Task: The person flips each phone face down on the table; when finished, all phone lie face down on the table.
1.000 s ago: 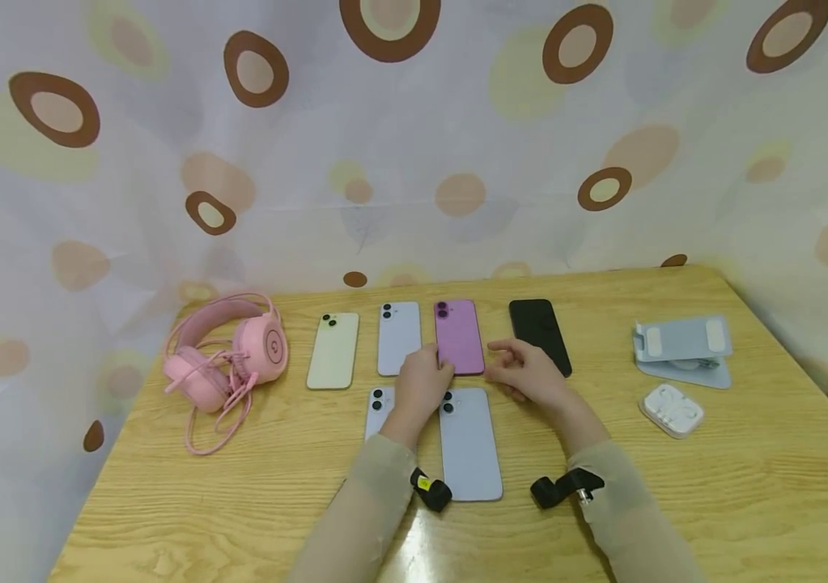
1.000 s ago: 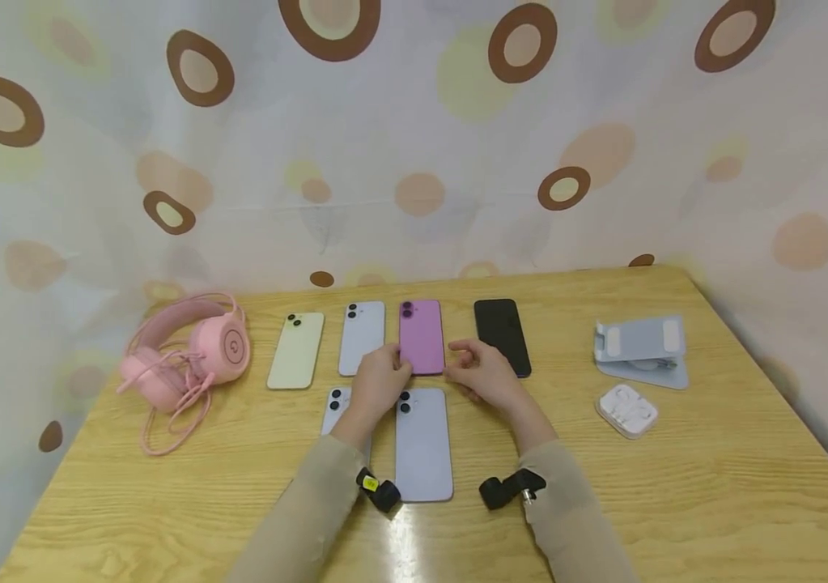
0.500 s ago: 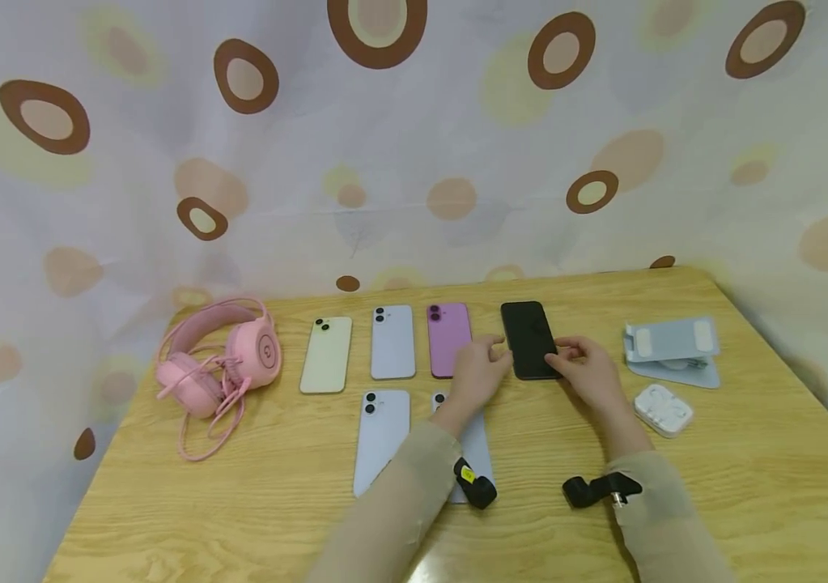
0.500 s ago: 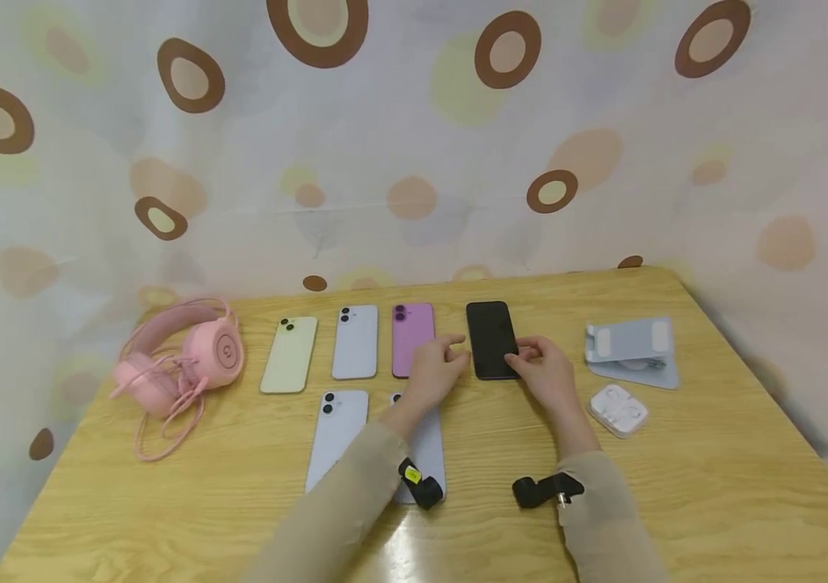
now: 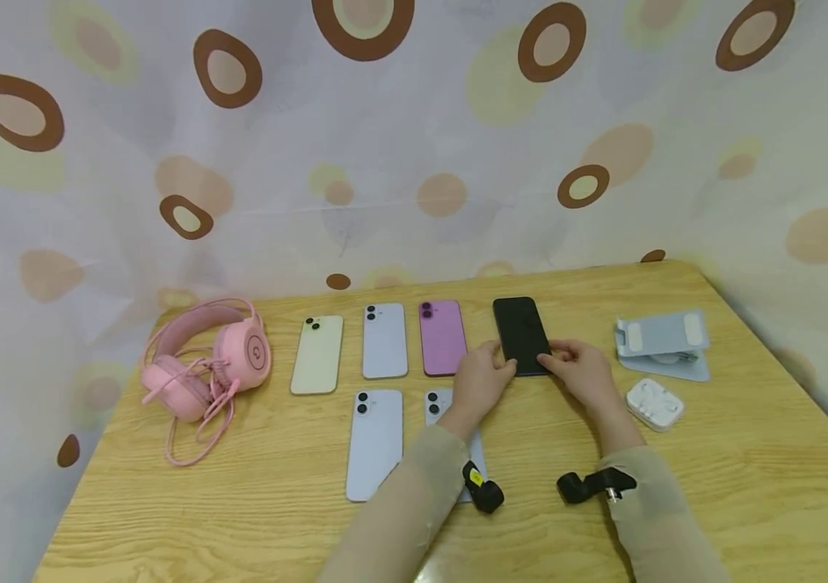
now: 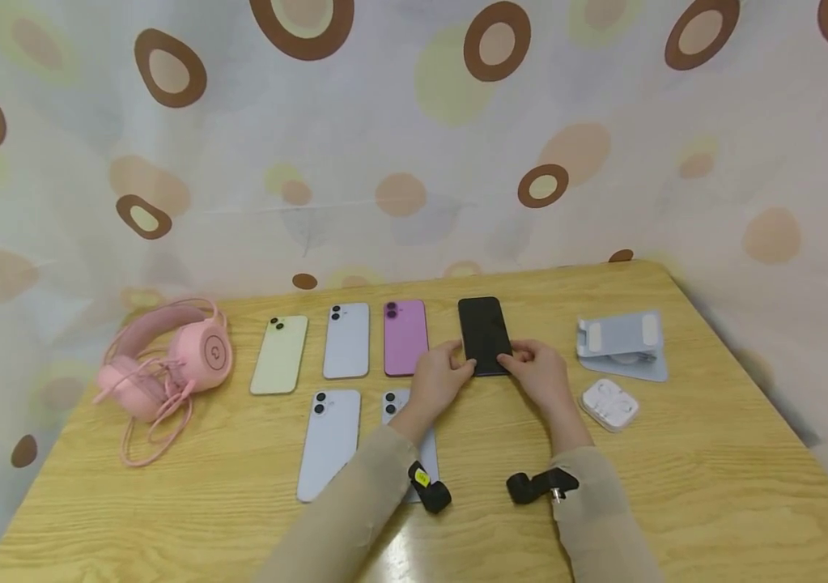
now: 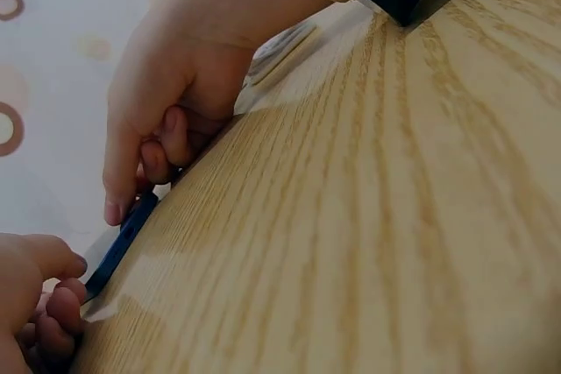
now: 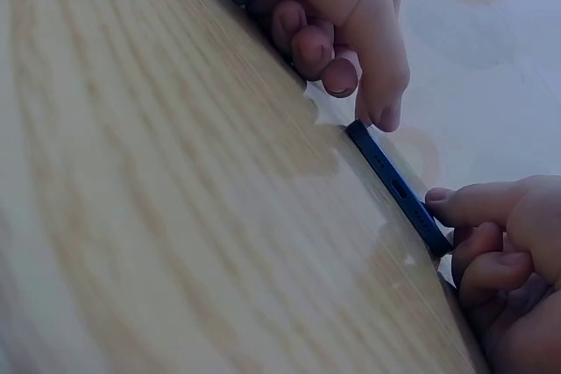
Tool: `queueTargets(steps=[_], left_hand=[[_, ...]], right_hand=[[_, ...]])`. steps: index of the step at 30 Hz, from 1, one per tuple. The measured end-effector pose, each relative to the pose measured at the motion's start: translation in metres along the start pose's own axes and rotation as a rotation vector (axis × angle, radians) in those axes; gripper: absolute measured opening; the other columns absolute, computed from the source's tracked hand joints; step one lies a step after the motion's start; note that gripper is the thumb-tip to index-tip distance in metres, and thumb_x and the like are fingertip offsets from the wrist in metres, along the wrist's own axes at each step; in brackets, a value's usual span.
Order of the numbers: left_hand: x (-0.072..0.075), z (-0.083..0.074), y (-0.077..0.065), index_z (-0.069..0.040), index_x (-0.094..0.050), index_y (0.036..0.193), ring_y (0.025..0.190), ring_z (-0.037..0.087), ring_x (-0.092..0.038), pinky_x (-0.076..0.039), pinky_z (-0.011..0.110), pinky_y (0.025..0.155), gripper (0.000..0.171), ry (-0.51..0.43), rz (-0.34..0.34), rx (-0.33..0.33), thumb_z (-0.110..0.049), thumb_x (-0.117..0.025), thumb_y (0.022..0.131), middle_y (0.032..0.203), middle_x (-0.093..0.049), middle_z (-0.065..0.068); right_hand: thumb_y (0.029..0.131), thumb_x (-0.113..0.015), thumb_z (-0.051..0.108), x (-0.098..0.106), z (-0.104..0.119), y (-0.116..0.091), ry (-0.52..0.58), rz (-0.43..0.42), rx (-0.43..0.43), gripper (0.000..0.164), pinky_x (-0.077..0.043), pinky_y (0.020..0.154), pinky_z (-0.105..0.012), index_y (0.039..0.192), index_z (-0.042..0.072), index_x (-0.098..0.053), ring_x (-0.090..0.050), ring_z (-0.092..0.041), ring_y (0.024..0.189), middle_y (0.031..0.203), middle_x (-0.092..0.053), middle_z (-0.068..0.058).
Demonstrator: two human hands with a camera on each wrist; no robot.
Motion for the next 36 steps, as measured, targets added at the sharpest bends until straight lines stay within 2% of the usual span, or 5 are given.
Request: queueTargets(steps=[9,15,21,28,36], left_hand=[[-0.004,-0.003,0.0,-0.005,-0.058,0.131,0.046,0.004,-0.041,-0.039,0.021,0.053,0.048,0.139,0.047,-0.002,-0.03,-0.065,0.091,0.051,-0.047,-0.01],[-0.003,-0.005,0.0,-0.005,-0.057,0.132,0.046,0.006,-0.041,-0.041,0.023,0.054,0.048,0.133,0.061,-0.002,-0.03,-0.062,0.092,0.05,-0.048,-0.008],[-0.002,-0.004,0.0,-0.005,-0.058,0.131,0.066,0.009,-0.051,-0.05,0.027,0.072,0.046,0.122,0.055,0.007,-0.03,-0.06,0.092,0.057,-0.052,-0.007],[-0.003,0.001,0.001,0.0,-0.059,0.128,0.045,0.006,-0.042,-0.035,0.022,0.046,0.044,-0.005,0.055,0.007,-0.026,-0.058,0.092,0.053,-0.048,-0.008],[0.005,0.002,0.002,-0.005,-0.064,0.122,0.055,0.007,-0.044,-0.037,0.022,0.055,0.044,-0.266,-0.026,-0.016,-0.039,-0.057,0.094,0.062,-0.048,-0.007]], right_hand=[[0.091,-0.066,0.022,-0.003,-0.003,0.001,0.13,0.05,-0.045,0.05,-0.041,0.069,-0.024,0.128,-0.008,-0.053,-0.049,-0.015,0.077,0.085,-0.055,-0.006],[0.091,-0.066,0.017,-0.005,-0.01,0.003,0.391,0.106,-0.115,0.054,-0.037,0.054,-0.017,0.136,-0.007,-0.046,-0.042,-0.003,0.062,0.083,-0.052,0.005],[0.089,-0.069,0.019,-0.006,-0.003,0.002,0.656,0.116,-0.085,0.057,-0.023,0.042,-0.021,0.137,-0.003,-0.046,-0.03,-0.003,0.045,0.072,-0.05,0.009],[0.092,-0.065,0.015,-0.01,0.018,-0.002,0.776,0.147,0.084,0.049,-0.02,0.041,-0.023,0.135,-0.001,-0.05,-0.036,-0.005,0.048,0.074,-0.054,0.005],[0.096,-0.059,0.017,-0.02,0.025,-0.007,0.756,0.24,0.118,0.047,-0.015,0.044,-0.032,0.139,0.004,-0.049,-0.034,-0.006,0.047,0.08,-0.054,-0.001]])
Point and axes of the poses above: each hand's wrist, its own y-axis towards the middle knuckle, its own x-axis out of the back of the hand, z = x × y, the point moved 9 cm from there along y, towards the middle knuckle
